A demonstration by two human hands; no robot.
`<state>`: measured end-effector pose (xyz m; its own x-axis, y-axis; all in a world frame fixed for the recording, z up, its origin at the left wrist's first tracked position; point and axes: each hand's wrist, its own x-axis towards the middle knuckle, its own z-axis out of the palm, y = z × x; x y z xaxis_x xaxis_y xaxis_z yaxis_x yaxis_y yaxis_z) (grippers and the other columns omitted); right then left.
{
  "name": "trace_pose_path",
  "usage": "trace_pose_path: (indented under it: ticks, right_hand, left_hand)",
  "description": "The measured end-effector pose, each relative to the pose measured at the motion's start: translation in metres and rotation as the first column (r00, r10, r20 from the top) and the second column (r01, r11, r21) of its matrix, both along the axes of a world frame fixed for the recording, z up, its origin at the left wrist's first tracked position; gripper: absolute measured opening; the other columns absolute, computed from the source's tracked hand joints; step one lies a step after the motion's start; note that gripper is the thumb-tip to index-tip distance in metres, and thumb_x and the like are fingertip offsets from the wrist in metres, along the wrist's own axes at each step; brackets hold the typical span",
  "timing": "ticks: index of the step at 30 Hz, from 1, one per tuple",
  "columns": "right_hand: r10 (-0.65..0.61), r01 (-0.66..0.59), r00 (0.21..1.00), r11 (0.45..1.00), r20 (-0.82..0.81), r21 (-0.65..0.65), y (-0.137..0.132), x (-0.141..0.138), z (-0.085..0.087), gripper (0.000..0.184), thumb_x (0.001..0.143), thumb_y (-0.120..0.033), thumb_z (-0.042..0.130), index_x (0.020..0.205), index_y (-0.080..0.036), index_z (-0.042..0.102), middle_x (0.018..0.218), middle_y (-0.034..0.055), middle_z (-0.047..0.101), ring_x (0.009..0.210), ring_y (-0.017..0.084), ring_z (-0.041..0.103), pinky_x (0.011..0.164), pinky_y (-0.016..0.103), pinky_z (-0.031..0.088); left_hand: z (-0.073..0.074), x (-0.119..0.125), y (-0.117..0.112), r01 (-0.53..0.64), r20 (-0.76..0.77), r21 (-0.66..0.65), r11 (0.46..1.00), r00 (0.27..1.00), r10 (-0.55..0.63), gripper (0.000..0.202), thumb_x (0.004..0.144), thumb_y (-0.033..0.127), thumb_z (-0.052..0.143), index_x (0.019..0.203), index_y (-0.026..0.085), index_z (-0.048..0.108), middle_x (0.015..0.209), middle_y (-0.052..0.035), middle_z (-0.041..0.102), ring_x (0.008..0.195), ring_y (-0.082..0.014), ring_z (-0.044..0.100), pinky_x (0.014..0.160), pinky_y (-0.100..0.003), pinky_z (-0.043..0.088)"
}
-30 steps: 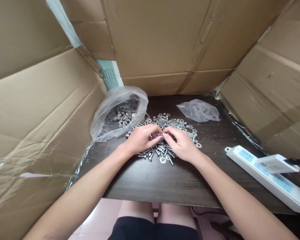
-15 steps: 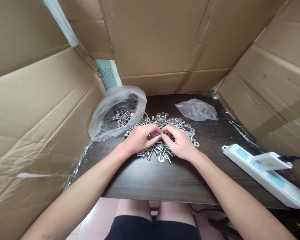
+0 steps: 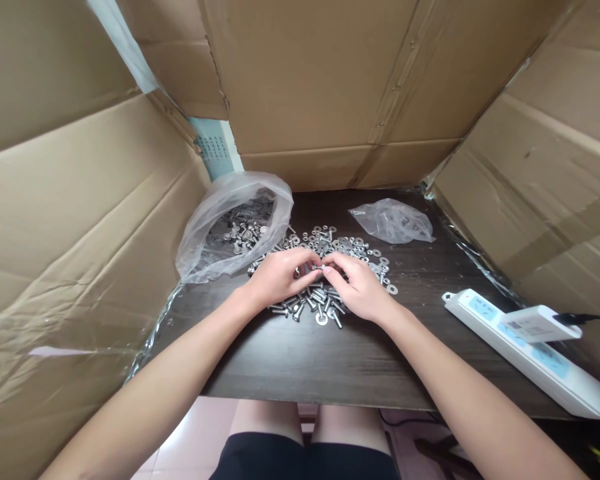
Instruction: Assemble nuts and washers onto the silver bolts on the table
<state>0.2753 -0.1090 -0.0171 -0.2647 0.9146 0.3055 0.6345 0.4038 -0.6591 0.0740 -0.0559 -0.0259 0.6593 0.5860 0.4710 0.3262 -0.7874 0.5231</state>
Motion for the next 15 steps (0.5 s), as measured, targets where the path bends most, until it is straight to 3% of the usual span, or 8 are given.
trace_pose_path:
  ticks: [15]
  right_hand:
    - [-0.027, 0.028, 1.0, 0.99, -0.009, 0.14, 0.0045, -0.0002, -0.004, 0.014, 0.094, -0.024, 0.051, 0.087, -0.018, 0.062, 0.076, 0.0015, 0.064, 0.07, 0.016, 0.058, 0.07, 0.03, 0.042]
  left_hand:
    - [0.0028, 0.0004, 0.0015, -0.001, -0.013, -0.045, 0.999, 1.0, 0.0, 0.016, 0.097, 0.031, 0.062, 0.107, 0.019, 0.064, 0.098, 0.0003, 0.068, 0.075, -0.0083, 0.061, 0.069, -0.021, 0.048]
